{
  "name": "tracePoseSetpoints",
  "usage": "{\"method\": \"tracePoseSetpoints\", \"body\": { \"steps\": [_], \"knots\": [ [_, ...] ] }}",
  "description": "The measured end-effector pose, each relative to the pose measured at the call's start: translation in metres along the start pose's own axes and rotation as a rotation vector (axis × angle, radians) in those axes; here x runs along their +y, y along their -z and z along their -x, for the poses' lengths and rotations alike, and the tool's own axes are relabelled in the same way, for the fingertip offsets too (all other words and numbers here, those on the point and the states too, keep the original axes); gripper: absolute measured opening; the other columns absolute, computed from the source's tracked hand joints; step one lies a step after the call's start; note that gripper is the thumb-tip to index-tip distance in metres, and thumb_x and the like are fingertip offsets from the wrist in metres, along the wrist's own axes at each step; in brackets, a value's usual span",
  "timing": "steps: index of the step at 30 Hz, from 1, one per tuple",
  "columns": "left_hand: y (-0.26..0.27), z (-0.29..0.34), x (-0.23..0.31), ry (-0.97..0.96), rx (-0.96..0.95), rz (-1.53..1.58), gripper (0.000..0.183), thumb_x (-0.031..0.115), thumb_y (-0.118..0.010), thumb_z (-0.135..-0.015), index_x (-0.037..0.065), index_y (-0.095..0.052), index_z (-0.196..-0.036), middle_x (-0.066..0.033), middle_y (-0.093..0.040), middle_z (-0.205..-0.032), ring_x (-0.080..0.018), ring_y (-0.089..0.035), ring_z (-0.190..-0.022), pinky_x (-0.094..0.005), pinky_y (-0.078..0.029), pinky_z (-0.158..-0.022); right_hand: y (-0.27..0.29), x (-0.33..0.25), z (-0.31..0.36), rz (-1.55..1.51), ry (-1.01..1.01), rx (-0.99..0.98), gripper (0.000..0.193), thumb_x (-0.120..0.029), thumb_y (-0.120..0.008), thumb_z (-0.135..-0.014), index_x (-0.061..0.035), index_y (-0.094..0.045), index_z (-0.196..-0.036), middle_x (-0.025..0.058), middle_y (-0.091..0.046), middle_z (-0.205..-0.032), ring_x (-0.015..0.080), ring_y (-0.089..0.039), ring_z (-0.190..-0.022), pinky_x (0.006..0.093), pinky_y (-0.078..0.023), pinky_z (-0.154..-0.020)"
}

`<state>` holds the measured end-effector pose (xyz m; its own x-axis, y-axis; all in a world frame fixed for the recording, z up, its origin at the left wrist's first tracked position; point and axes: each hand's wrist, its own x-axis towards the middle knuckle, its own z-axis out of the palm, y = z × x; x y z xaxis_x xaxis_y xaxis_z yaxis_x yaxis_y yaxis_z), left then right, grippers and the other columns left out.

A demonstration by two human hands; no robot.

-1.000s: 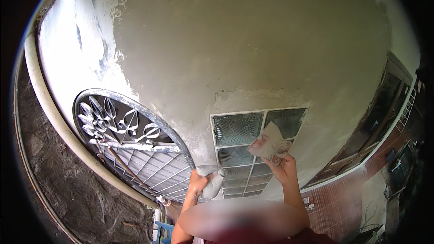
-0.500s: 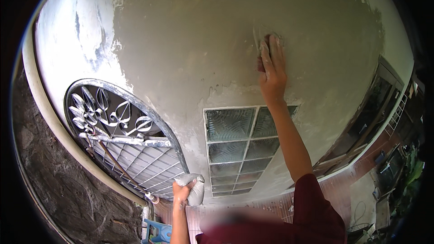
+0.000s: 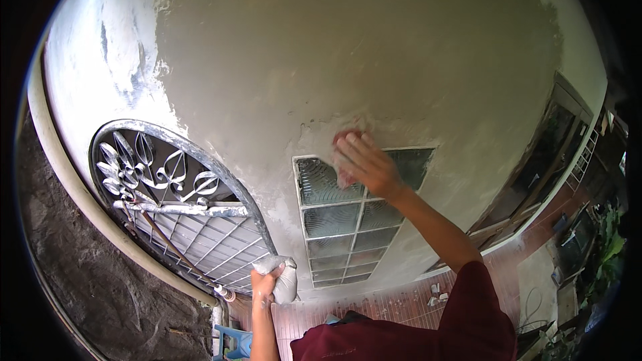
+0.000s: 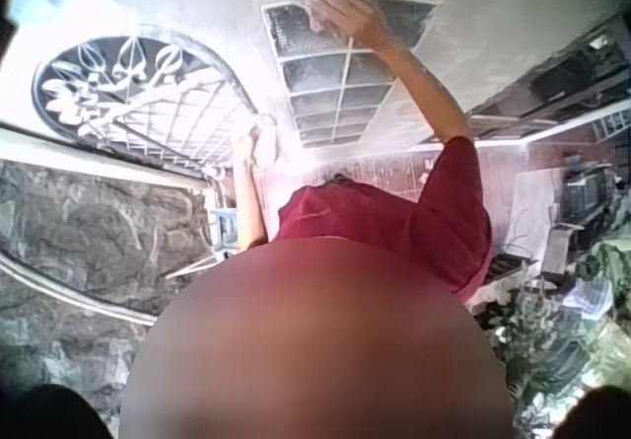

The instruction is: The person applies plaster to an exterior wall using a trowel and a bag of plaster. They repeatedly scoop plaster from the bag and spread it over the wall surface, smoothing it with the trowel. The work continues across different sections of the wall near a decorative metal grille and a glass block window.

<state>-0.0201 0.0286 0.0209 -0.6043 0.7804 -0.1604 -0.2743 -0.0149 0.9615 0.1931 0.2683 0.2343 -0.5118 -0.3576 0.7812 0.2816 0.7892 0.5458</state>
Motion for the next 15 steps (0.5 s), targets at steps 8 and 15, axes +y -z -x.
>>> {"method": "tracePoseSetpoints", "body": {
  "steps": [8,15],
  "knots": [
    [-0.004,-0.007,-0.006,-0.009,-0.021,-0.046,0.023,-0.005,-0.072,-0.077,-0.005,-0.07,-0.1,-0.0104,-0.071,-0.092,-0.0203,-0.067,-0.079,-0.0325,-0.053,-0.073,0.008,0.15,-0.094,0.359,-0.381,0.309,0.056,0.005,-0.059,-0.079,-0.0122,-0.059,-0.132,0.0108,-0.054,-0.139,0.0323,-0.047,-0.132,0.0486,-0.037,-0.112],
    [-0.002,-0.001,-0.013,0.054,0.047,-0.025,0.026,-0.007,-0.072,-0.077,-0.005,-0.068,-0.102,-0.0108,-0.071,-0.096,-0.0213,-0.067,-0.084,-0.0337,-0.053,-0.075,-0.069,0.015,-0.013,-0.019,-0.034,-0.081,0.036,-0.01,-0.061,-0.081,-0.0057,-0.066,-0.116,0.0107,-0.056,-0.138,0.0285,-0.051,-0.13,0.0428,-0.04,-0.112]
  ]
}}
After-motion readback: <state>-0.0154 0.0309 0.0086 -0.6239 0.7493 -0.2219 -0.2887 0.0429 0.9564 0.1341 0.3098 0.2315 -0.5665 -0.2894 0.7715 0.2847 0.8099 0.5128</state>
